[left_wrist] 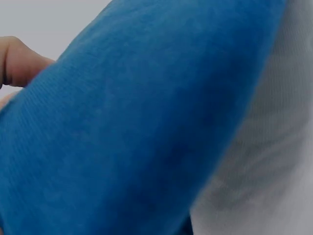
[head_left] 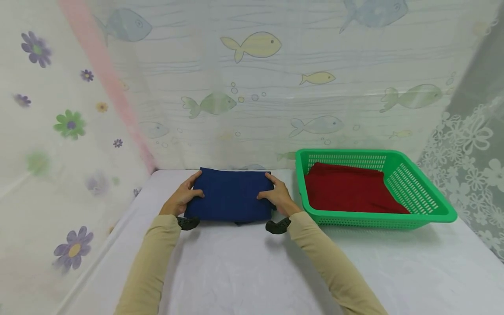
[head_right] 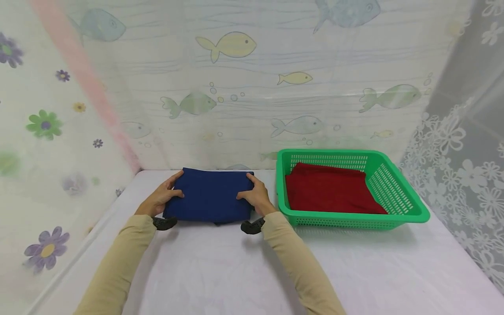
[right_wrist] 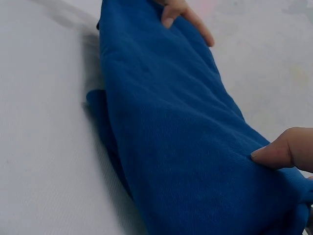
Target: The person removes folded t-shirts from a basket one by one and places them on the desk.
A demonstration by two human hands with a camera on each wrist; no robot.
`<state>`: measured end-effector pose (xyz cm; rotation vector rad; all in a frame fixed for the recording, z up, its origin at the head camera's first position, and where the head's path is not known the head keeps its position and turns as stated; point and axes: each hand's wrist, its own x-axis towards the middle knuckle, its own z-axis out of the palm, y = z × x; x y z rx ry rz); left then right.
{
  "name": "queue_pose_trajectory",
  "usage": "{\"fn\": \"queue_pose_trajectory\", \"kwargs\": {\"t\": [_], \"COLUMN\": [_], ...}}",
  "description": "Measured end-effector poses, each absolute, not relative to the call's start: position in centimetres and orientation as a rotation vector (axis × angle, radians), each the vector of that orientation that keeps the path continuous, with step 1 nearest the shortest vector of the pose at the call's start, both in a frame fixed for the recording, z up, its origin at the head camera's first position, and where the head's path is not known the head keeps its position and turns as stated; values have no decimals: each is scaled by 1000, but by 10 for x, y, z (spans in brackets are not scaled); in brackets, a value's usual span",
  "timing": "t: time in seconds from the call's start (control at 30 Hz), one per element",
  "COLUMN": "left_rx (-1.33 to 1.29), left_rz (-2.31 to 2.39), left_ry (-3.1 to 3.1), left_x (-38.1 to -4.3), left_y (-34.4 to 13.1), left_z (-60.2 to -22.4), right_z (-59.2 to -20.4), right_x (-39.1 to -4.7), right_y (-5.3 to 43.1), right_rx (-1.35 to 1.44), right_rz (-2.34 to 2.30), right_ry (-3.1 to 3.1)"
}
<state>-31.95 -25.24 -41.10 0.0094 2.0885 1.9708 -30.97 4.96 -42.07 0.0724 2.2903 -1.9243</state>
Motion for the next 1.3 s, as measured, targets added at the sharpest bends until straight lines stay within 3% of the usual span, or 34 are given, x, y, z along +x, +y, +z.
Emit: {"fn": "queue_pose_trajectory", "kwargs": {"t": [0.5,0.73,1.3], "left_rx": [-35,-26,83], "left_rz": [1849,1764,1006], "left_ry": [2160,2221,2863], "left_x": [-317,-315,-316], "left_y": [-258,-259,-252], "left_z": [-416,-419,-417], "right_z": [-433,-440,-435], "right_x": [-312,-310,-299], "right_y": [51,50,39], "right_rx": [1,-194,-226], "right_rz": [-1750,-1422,-918], "right_ry": [2469,2831,3124]}}
